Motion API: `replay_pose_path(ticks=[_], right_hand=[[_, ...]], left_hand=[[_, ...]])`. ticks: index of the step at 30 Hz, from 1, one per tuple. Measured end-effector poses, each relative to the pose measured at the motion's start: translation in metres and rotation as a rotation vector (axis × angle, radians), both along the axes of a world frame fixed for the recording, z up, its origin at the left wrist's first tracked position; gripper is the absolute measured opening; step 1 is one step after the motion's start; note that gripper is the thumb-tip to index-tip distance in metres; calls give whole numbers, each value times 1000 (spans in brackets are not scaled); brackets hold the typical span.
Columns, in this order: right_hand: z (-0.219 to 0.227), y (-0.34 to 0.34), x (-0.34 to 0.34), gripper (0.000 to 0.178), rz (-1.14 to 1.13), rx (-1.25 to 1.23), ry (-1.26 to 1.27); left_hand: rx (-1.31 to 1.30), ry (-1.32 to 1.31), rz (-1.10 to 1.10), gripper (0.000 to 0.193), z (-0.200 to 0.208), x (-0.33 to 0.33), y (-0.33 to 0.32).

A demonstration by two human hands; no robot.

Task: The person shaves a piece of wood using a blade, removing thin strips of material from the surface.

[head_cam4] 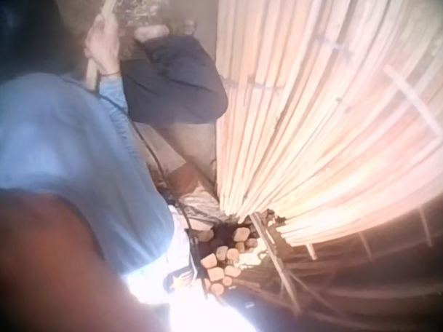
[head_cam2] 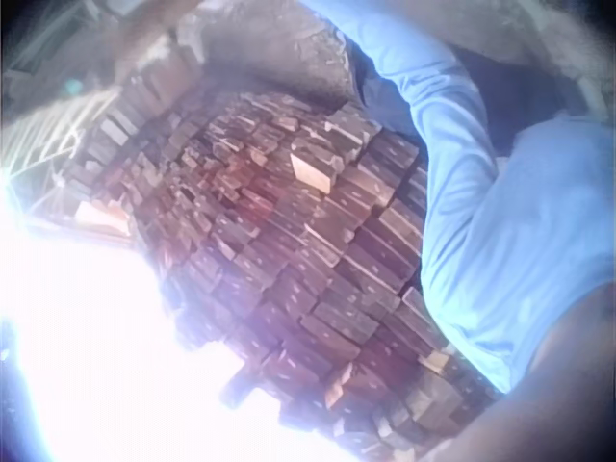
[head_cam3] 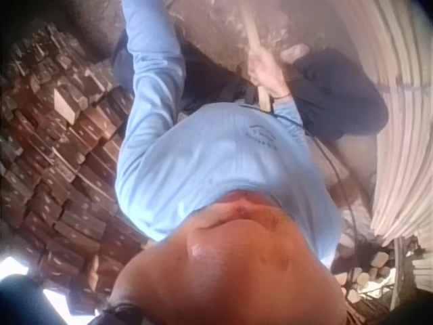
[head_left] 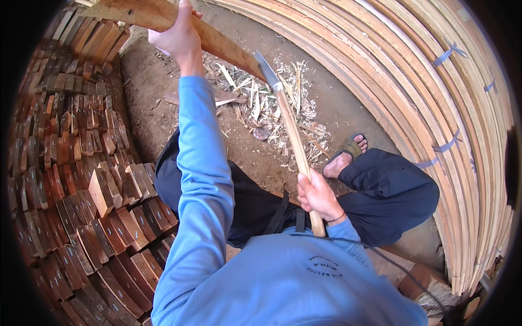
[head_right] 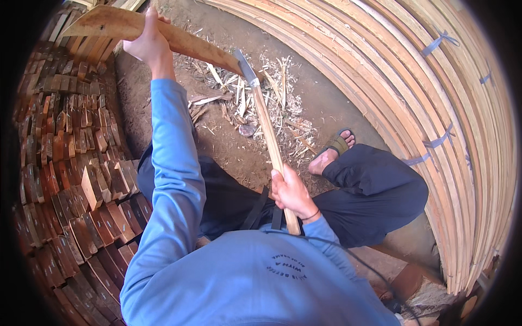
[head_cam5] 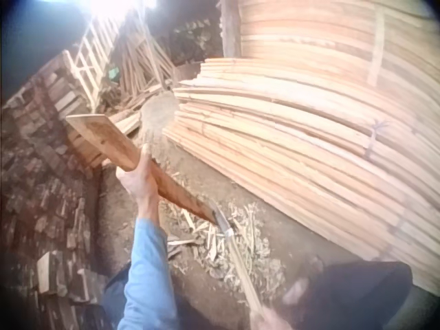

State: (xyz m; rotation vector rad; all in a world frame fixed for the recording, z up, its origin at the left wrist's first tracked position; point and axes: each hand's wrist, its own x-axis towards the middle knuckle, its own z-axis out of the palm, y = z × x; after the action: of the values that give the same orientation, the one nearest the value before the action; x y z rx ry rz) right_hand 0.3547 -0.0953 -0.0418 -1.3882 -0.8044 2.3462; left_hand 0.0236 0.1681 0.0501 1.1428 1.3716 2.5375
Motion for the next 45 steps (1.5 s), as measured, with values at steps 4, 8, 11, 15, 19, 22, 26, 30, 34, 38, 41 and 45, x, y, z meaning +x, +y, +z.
replay_pose_path(ticks=[4, 8, 11, 15, 19, 22, 26, 30, 34, 38, 41, 45], right_hand=[[-27, 29, -16, 14, 5, 122, -59], [-12, 9, -19, 13, -24, 24, 45], [-5, 16, -21, 13, 11, 70, -76], [-21, 30, -26, 12, 14, 109, -46], [-7, 25, -10, 14, 63, 86, -37], [-24, 37, -19, 15, 60, 146, -78], [-3, 22, -7, 14, 79, 49, -26], [-21, 37, -20, 13, 71, 139, -45], [-16, 33, -20, 15, 80, 129, -49], [-15, 30, -18, 14, 157, 222, -127], [-27, 41, -23, 13, 85, 160, -104], [-3, 25, -2, 11, 131, 87, -79]], left_hand=[[-55, 22, -34, 24, -1, 9, 6], [86, -29, -100, 21, 1, -1, 2], [20, 2, -46, 22, 6, 14, 2], [34, 21, -84, 23, 2, 6, 2], [97, 4, -121, 25, 1, -11, 2], [83, -7, -161, 28, -3, 4, -4], [40, -23, -72, 30, -5, -31, -8], [80, -13, -121, 24, -8, -21, -20], [55, -15, -63, 21, -4, -35, -14], [35, -34, -70, 21, -13, -32, -24], [117, 9, -116, 19, -1, -11, -9], [88, -84, -39, 22, -6, -40, -15]])
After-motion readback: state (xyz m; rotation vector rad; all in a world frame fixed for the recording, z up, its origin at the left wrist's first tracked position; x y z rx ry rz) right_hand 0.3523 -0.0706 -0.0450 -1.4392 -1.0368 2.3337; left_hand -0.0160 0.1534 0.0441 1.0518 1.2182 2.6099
